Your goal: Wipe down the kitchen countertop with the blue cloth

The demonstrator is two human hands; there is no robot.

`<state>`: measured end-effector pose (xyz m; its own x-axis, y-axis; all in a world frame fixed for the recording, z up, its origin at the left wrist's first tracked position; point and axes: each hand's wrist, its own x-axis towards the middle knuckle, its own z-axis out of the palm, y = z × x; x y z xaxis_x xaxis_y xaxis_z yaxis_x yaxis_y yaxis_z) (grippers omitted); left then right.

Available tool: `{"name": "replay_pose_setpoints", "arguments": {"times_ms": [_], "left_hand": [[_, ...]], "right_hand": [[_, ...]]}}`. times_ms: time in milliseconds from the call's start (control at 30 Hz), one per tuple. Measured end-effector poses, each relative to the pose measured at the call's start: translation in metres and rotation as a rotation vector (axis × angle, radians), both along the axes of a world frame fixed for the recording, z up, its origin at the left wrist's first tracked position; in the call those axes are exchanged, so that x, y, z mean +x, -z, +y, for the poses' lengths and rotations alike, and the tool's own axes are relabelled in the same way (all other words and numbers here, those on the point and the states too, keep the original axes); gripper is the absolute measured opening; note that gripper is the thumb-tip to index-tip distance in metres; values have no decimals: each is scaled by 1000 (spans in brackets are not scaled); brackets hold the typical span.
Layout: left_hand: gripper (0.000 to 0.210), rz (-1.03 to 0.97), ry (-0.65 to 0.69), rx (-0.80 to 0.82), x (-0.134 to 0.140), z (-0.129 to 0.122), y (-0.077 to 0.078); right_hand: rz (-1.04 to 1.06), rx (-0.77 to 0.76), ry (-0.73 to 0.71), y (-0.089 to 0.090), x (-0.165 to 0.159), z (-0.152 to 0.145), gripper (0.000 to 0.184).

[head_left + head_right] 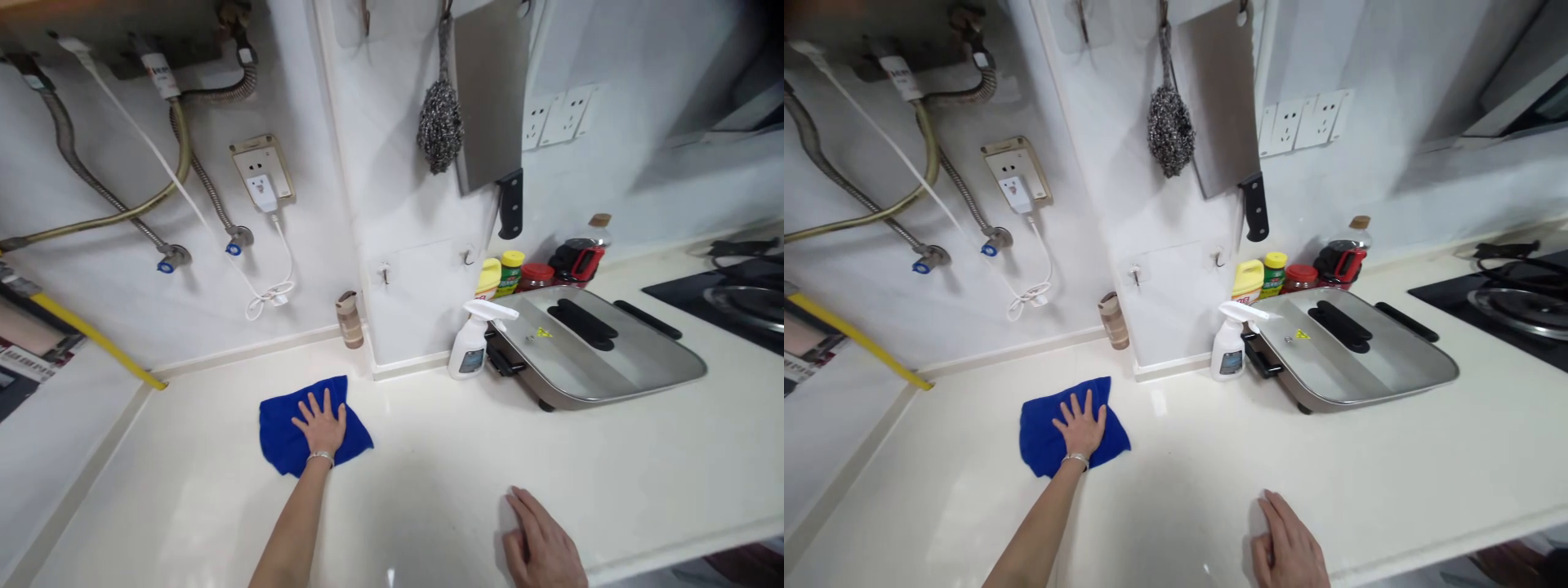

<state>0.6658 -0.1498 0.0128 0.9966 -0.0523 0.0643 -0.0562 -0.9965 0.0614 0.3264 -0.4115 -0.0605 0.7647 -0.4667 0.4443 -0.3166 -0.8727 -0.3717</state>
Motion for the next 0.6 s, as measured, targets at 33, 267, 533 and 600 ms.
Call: {"name": "replay_pose_setpoints", "arguments": {"times_ms": [33, 267, 533, 600], "left_hand": [[64, 7, 32, -11, -2, -12, 1], [64, -34, 283, -29, -39, -68, 9], [67, -15, 588, -125, -106, -90, 15], [69, -8, 669, -154, -128, -98, 17]], "right_hand": [[0, -2, -5, 0, 0, 0, 46], [-18, -14, -7, -2, 1, 1, 47], [-63, 2, 6, -6, 3, 3, 46], [-62, 8, -2, -6, 3, 3, 46]]}}
